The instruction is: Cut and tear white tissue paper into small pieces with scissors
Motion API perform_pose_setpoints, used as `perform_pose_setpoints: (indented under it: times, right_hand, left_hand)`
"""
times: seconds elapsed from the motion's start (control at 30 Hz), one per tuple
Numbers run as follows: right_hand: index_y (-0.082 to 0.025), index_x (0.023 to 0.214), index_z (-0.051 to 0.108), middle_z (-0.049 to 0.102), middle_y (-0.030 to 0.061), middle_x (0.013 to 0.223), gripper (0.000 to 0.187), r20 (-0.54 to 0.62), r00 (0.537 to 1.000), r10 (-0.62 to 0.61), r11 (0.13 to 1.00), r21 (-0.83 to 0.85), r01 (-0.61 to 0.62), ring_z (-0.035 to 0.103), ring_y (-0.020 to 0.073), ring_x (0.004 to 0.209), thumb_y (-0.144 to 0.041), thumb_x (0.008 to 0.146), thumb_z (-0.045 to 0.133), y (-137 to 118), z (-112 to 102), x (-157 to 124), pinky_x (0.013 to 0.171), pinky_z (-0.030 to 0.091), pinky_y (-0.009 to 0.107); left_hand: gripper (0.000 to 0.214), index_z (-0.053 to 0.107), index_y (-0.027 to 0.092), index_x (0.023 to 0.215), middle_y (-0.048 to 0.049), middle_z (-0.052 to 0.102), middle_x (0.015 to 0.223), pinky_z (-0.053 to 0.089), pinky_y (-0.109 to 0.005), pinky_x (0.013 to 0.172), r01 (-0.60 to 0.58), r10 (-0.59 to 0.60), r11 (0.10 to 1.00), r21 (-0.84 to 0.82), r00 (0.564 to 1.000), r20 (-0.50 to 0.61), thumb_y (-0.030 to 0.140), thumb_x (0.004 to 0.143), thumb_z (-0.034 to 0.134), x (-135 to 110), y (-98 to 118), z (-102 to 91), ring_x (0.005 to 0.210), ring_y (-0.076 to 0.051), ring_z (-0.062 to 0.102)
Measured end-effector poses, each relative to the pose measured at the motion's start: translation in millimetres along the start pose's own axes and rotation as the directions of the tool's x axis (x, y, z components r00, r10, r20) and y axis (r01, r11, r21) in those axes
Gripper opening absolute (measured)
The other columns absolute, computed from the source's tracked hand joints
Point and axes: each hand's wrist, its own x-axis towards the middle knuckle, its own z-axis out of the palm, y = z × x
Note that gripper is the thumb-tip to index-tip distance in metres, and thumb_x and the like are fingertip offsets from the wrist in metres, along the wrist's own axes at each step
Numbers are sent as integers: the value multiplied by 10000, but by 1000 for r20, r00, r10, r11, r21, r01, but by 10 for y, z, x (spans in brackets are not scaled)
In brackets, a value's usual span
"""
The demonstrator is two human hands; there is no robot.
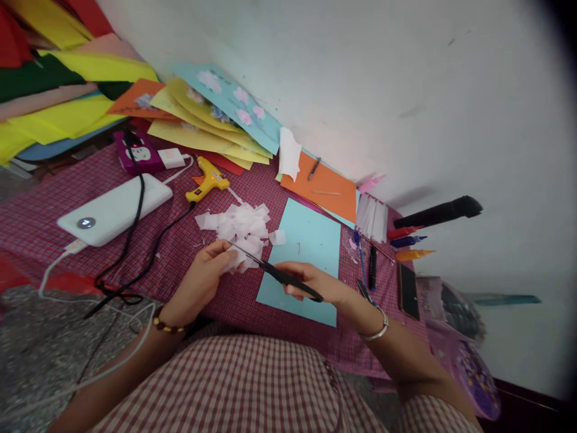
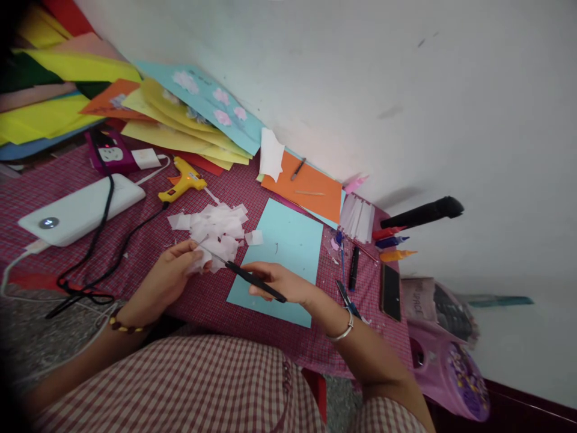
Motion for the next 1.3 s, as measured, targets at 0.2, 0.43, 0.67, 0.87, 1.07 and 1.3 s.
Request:
perform_pose_setpoints:
  times: [0.2,0.43,0.67,0.87,1.07,1.3]
  right_hand:
    - [-113,1253,513,470,-69,661,614,-83,997,2,999,53,2,434,36,465,-499,815,704,-22,20,29,424,330,182]
    - [-118,1255,504,477,-69,652,635,-97,995,6,996,85,2,437,42,462,-512,803,712,31,9,50,430,337,186]
    - [-142,1303,455,491,-2,842,737,-49,998,-45,999,-23,44,478,92,678,-619,787,676,0,-5,4,597,423,240]
    - [-127,1392,354,497,97,1067,801,46,993,-107,987,-119,111,482,173,933,-666,841,573,-42,-42,-131,845,423,355]
    - [-112,1432,305,490,97,1059,849,62,995,-81,987,-134,88,480,186,955,-643,838,597,-3,-10,-116,861,418,369]
    - [-120,1367,402,478,32,927,773,53,991,-121,986,-106,126,452,135,805,-639,833,608,16,75,55,725,398,301]
  left_hand:
    - [300,609,175,798,-36,675,661,486,-261,479,125,-115,984,-123,990,88,417,690,749,-47,19,-85,538,-161,607]
    - [317,644,113,841,-55,677,626,500,-246,455,161,-156,978,-130,986,51,367,684,750,-120,49,-164,518,-152,601]
    - [247,616,133,753,-32,684,641,501,-220,444,143,-148,975,-168,989,-17,247,631,797,-52,40,-181,521,-138,612]
    - [275,638,146,713,20,685,726,539,-204,521,62,-97,934,-353,992,-80,194,564,864,-36,77,-78,616,-105,624]
    - [277,675,133,734,22,659,698,504,-180,509,21,-39,964,-267,997,-62,259,585,871,-11,41,6,589,-83,593]
    - [292,599,137,642,29,601,613,461,-183,479,-9,5,992,-124,999,-35,296,596,840,-49,-35,86,519,-76,537]
